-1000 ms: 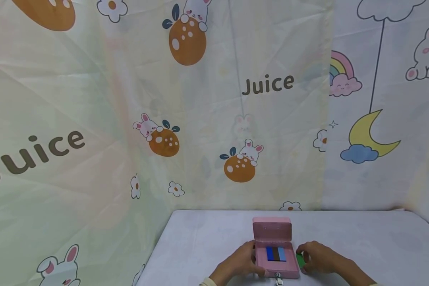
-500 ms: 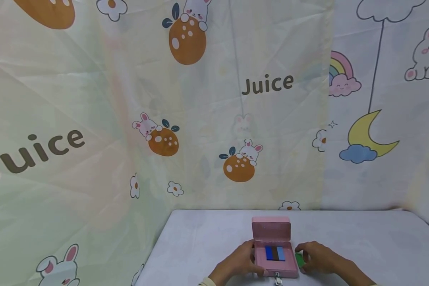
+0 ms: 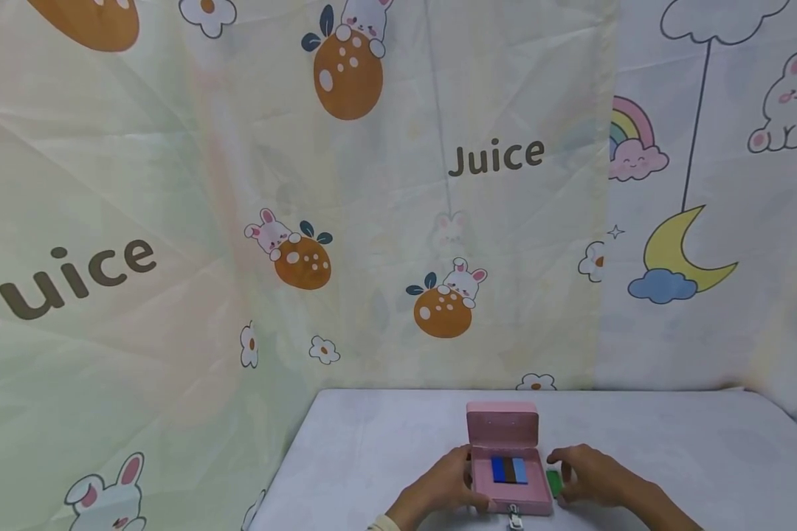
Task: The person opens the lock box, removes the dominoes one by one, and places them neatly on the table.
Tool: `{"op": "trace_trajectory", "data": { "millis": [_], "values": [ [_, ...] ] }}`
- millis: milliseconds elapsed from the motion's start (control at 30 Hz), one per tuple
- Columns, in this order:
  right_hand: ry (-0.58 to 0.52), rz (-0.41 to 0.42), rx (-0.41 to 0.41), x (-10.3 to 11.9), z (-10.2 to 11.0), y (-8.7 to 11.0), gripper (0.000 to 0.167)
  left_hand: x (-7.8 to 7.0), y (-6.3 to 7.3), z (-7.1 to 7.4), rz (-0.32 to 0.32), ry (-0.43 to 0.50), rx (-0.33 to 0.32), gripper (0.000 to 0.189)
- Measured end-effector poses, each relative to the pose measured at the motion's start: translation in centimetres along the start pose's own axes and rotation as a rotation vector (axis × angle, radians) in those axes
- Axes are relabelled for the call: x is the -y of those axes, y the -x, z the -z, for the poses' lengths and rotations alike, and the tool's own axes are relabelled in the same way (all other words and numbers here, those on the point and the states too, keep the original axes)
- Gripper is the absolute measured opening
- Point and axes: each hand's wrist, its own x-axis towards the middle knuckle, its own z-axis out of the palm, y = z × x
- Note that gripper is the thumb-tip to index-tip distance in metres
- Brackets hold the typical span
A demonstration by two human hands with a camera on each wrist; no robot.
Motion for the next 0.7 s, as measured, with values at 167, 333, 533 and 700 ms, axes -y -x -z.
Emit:
{"op": "trace_trajectory", "data": {
  "millis": [167,333,533,700],
  "values": [
    [0.001,0.028,-0.018,0.7,0.4,0.0,0.044,0.0,0.0,0.1,0.005,0.017,-0.001,0.084],
    [-0.001,0.105,-0.023,1.4,0.9,0.1,0.042,-0.1,0.1,0.1,0.002,0.01,-0.003,0.084],
    [0.015,0.2,-0.006,2.1,1.5,0.0,0.041,-0.3,0.0,0.1,0.01,-0.005,-0.004,0.085],
    [0.034,0.159,-0.025,3.3,1.1,-0.6,0.04,-0.4,0.0,0.2,0.015,-0.01,0.002,0.085]
  ]
}}
